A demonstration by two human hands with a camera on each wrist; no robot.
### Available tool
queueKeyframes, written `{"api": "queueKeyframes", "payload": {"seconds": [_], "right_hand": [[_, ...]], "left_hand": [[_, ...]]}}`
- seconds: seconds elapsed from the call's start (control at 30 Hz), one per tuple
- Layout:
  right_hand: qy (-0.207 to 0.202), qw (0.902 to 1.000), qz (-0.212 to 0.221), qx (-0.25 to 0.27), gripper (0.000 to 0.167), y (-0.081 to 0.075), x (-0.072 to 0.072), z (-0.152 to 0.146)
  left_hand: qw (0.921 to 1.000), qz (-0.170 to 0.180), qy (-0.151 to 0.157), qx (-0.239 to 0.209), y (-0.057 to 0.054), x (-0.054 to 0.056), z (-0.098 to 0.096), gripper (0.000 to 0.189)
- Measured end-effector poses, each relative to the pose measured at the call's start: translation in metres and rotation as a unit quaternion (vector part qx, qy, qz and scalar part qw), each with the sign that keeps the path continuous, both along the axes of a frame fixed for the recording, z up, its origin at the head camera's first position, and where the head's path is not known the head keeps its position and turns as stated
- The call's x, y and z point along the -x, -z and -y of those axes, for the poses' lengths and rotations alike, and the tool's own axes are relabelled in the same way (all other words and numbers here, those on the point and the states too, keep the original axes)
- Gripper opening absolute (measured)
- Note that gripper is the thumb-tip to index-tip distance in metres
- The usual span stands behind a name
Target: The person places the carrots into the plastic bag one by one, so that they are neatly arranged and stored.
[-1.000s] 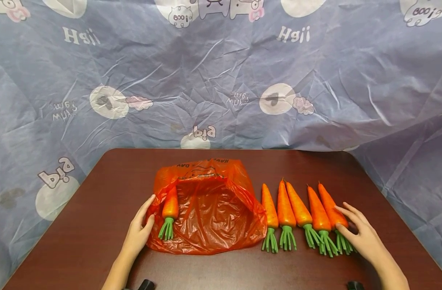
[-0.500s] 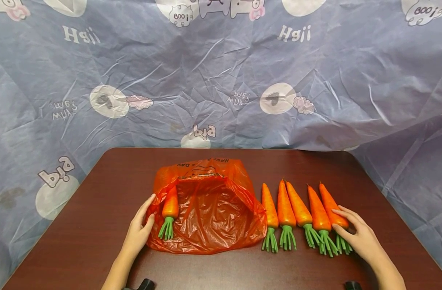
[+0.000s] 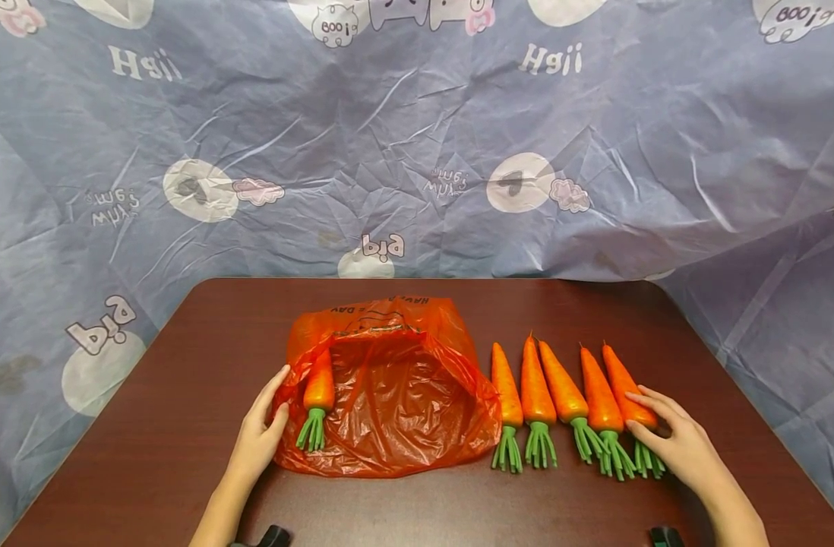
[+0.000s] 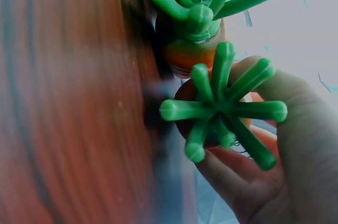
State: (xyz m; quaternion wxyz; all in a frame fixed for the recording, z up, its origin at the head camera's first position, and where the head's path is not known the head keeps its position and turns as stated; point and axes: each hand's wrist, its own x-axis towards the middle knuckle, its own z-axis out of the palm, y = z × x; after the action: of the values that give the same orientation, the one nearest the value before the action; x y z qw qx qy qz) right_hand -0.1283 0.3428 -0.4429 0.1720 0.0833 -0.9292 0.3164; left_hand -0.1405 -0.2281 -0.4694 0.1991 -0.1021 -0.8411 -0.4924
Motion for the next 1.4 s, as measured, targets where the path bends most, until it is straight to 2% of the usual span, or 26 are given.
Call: {"api": "queueKeyframes", "payload": {"seconds": [0.27,0.47,0.63,0.9,1.03,1.13,1.33,1.4], "right_hand": [[0.012,0.9998,0.011,-0.011,0.043,-0.009,-0.003,0.002],[0.006,1.0000,-0.003,-0.004,0.042,-0.014,-0.004,0.006],[0.003,0.9999,-0.010,0.001,0.042,-0.019,-0.006,0.010],[0.009,0.9999,-0.002,-0.007,0.042,-0.027,-0.010,0.017],[-0.002,0.9999,-0.008,-0.007,0.041,-0.030,-0.012,0.022],[-0.012,0.9999,-0.010,-0.003,0.041,-0.032,-0.013,0.027],[-0.027,0.9994,-0.024,0.000,0.042,-0.036,-0.015,0.033],[-0.030,0.9991,-0.029,-0.003,0.042,-0.037,-0.015,0.035]], "left_hand": [[0.9999,0.011,-0.004,0.001,0.000,-0.001,0.002,0.055],[0.9998,0.020,-0.006,0.001,0.001,-0.002,0.003,0.055],[0.9999,0.009,-0.007,-0.004,-0.001,-0.003,0.000,0.055],[1.0000,0.008,-0.004,-0.002,-0.025,-0.013,-0.011,0.052],[0.9999,0.012,-0.003,-0.004,-0.029,-0.015,-0.013,0.051],[0.9999,0.011,-0.002,-0.007,-0.027,-0.014,-0.012,0.052],[1.0000,0.007,-0.001,0.000,-0.002,-0.002,-0.001,0.054],[1.0000,0.005,0.000,0.002,0.001,0.000,0.001,0.055]]}}
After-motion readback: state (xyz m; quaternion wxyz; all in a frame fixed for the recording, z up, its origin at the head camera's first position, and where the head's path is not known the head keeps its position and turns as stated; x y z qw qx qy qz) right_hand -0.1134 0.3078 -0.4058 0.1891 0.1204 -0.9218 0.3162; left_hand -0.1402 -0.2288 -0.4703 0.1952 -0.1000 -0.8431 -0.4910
